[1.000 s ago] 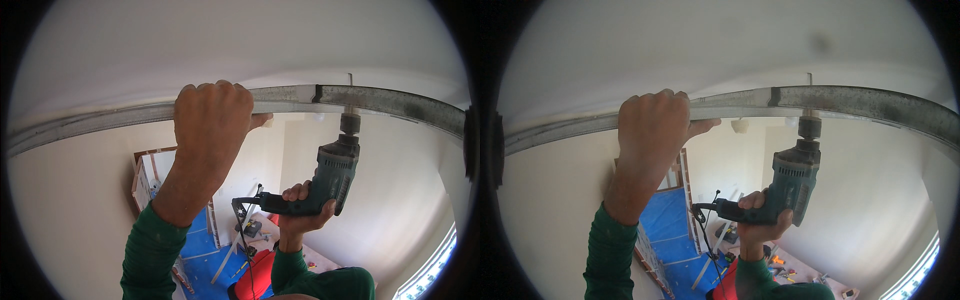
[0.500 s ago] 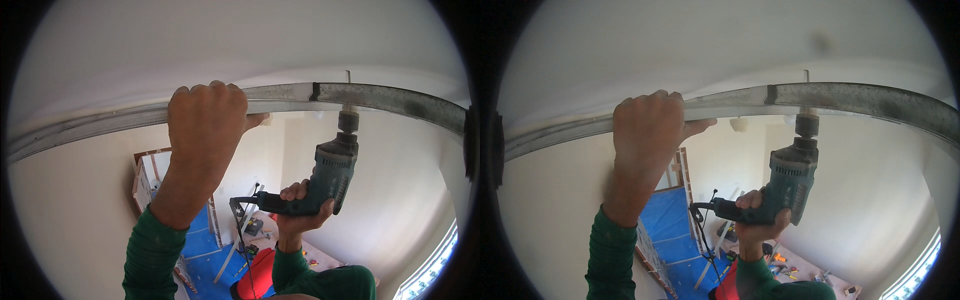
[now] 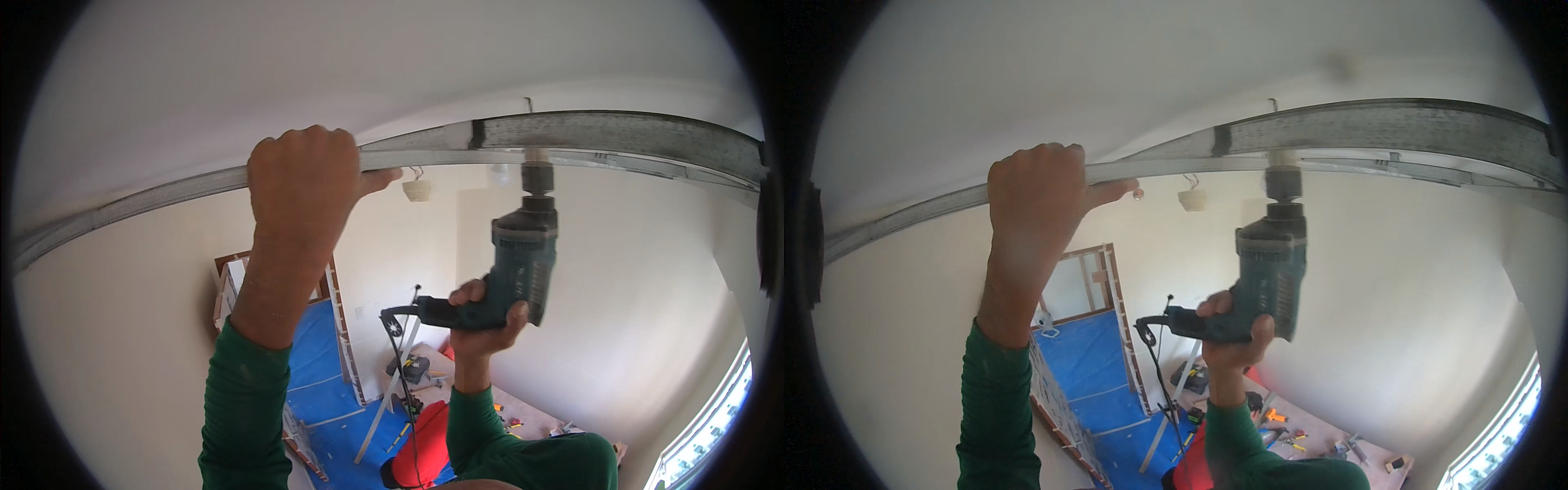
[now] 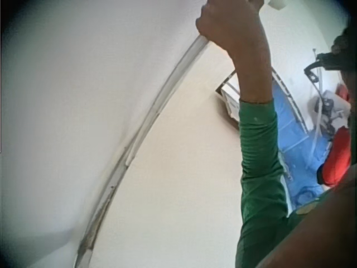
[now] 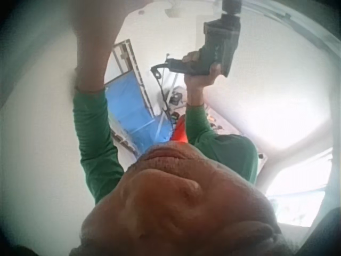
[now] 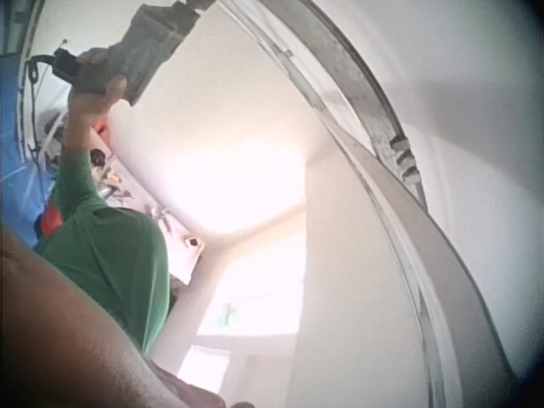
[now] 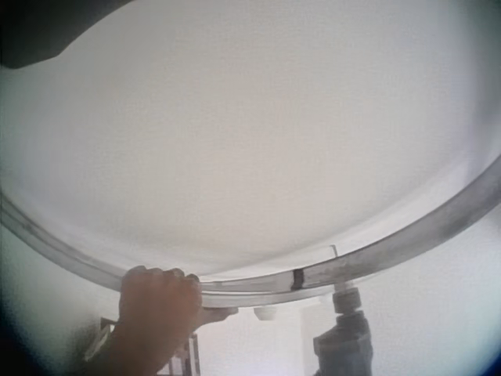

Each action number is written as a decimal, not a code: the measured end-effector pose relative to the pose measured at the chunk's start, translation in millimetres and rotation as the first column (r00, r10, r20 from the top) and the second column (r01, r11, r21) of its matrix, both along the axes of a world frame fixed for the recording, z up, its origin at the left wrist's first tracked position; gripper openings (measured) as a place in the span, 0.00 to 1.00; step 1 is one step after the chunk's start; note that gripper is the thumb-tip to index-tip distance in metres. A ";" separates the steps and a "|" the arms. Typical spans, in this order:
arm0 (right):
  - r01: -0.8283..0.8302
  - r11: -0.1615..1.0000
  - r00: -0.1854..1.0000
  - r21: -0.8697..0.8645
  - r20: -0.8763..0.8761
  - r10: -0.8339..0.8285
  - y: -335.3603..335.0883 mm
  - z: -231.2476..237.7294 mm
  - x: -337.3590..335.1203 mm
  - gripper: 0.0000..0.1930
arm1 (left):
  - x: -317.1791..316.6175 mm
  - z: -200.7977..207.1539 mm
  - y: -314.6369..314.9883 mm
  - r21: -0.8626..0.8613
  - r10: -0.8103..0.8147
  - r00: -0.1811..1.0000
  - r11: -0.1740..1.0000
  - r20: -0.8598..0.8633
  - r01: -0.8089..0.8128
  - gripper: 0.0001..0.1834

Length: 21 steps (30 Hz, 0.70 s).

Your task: The person uses a drill to secure metal tracks to the ceiling, then uses a hammer to drive in nails. The person also uses a drill to secure a metal bracket to the ceiling.

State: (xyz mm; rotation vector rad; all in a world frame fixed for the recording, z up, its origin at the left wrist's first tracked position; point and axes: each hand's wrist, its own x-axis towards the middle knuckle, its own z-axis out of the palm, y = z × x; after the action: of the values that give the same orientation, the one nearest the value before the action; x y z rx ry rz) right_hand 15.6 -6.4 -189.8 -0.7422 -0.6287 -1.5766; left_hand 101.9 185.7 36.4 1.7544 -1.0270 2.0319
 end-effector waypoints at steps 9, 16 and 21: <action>-0.324 0.945 0.943 -0.046 0.070 0.326 -10.8 0.1 10.3 0.35 | 21.6 6.2 -4.4 -0.016 0.063 0.990 0.998 0.125 -0.062 0.40; -0.266 0.963 0.964 -0.039 -0.040 0.264 -8.3 1.2 3.6 0.35 | 24.4 7.8 0.8 0.131 0.198 0.953 0.976 -0.228 -0.171 0.44; -0.268 0.963 0.961 -0.009 -0.080 0.266 -1.3 3.9 -6.7 0.36 | 18.4 5.3 4.5 0.138 0.197 0.959 0.976 -0.204 -0.171 0.46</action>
State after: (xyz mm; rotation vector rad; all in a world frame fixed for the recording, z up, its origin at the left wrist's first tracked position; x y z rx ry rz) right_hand 9.0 -7.7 -185.9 -0.6994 -0.6586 -1.2890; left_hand 120.4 190.2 41.7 2.1522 -0.9650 1.8590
